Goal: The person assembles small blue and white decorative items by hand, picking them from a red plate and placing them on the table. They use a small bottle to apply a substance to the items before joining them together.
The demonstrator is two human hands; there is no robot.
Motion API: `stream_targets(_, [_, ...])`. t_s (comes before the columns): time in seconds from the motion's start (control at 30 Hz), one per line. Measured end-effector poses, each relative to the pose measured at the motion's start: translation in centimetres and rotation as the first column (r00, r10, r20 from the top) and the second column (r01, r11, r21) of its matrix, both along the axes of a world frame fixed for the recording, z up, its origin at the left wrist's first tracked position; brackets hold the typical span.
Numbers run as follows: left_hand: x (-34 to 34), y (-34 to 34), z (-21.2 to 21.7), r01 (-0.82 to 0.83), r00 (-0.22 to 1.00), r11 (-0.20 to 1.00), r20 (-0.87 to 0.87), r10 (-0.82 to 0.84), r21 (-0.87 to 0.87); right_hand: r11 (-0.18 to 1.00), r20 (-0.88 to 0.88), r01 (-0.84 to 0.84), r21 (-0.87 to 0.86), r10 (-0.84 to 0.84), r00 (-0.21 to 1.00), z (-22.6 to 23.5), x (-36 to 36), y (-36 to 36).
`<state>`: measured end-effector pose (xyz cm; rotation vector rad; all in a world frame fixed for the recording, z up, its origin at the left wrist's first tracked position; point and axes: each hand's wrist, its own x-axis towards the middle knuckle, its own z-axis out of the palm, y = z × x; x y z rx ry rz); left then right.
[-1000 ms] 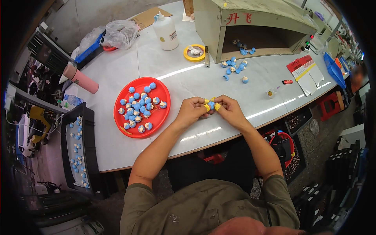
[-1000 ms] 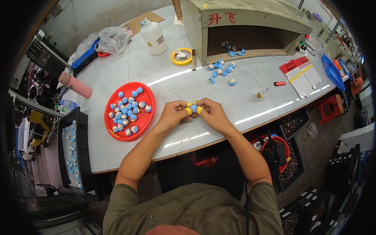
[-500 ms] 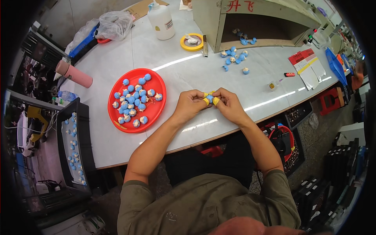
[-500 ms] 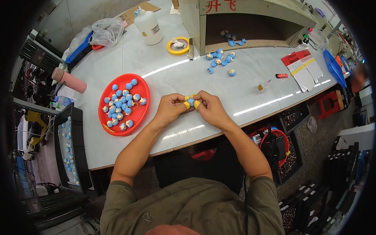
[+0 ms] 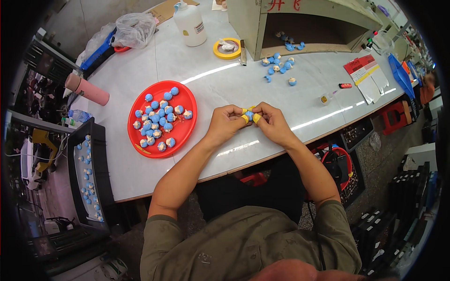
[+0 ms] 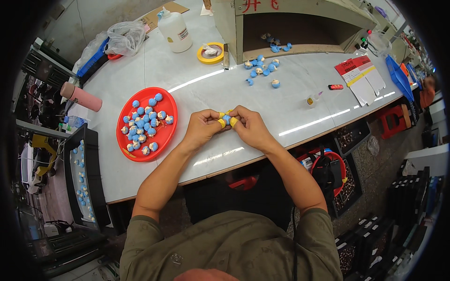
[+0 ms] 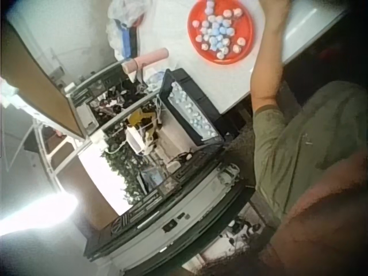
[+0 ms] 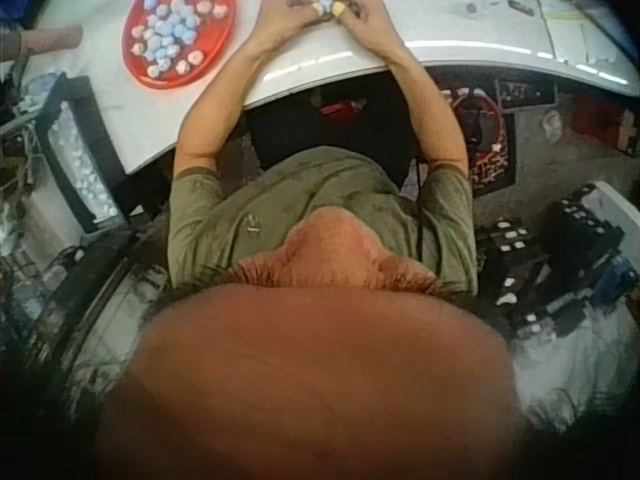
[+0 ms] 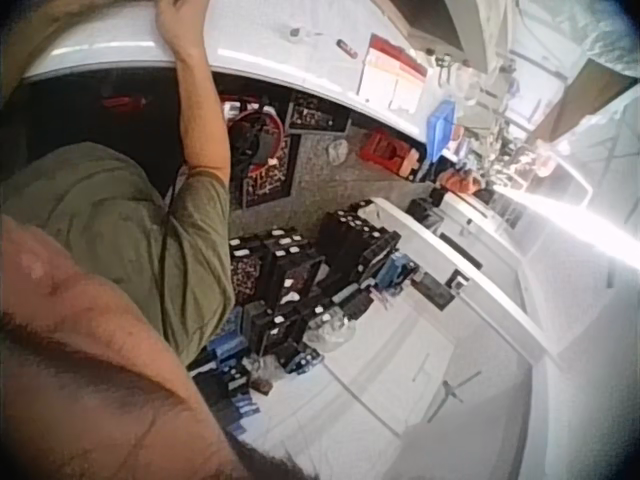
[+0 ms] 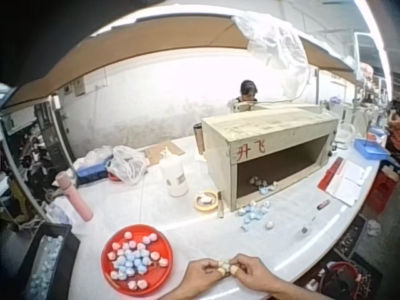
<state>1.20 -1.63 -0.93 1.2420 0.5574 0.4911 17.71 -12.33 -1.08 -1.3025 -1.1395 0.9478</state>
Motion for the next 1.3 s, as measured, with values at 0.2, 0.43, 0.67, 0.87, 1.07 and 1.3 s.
stream_targets(0.2, [0.0,0.1,-0.4,-0.004,1.0,1.0,0.0,0.004,-0.005,1.0,0.021,0.008,0.0,-0.008,1.0,0.0,0.0,0.0])
stream_targets(0.43, [-0.1,0.1,-0.4,0.007,1.0,1.0,-0.006,-0.007,0.01,1.0,0.027,-0.005,0.001,0.005,1.0,-0.1,0.1,0.0])
stream_targets(0.67, [0.0,0.1,0.0,-0.004,1.0,0.998,0.014,0.005,-0.057,0.999,-0.043,0.028,0.029,-0.026,0.999,-0.4,0.1,0.1])
stream_targets(0.87, [0.1,-0.1,0.9,-0.017,0.998,0.999,-0.065,0.014,-0.05,0.999,-0.072,0.03,-0.021,-0.031,0.997,0.0,0.3,-0.1])
stream_targets(1.07, [-2.8,0.8,4.8,-0.259,0.953,0.942,-0.103,0.285,0.214,0.825,0.456,0.521,0.22,-0.559,0.693,1.1,6.5,0.1])
stream_targets(1.3, [-10.0,4.0,8.5,-0.001,0.496,0.294,-0.254,0.83,0.956,0.81,0.816,0.562,0.17,-0.436,0.381,0.4,11.9,2.0])
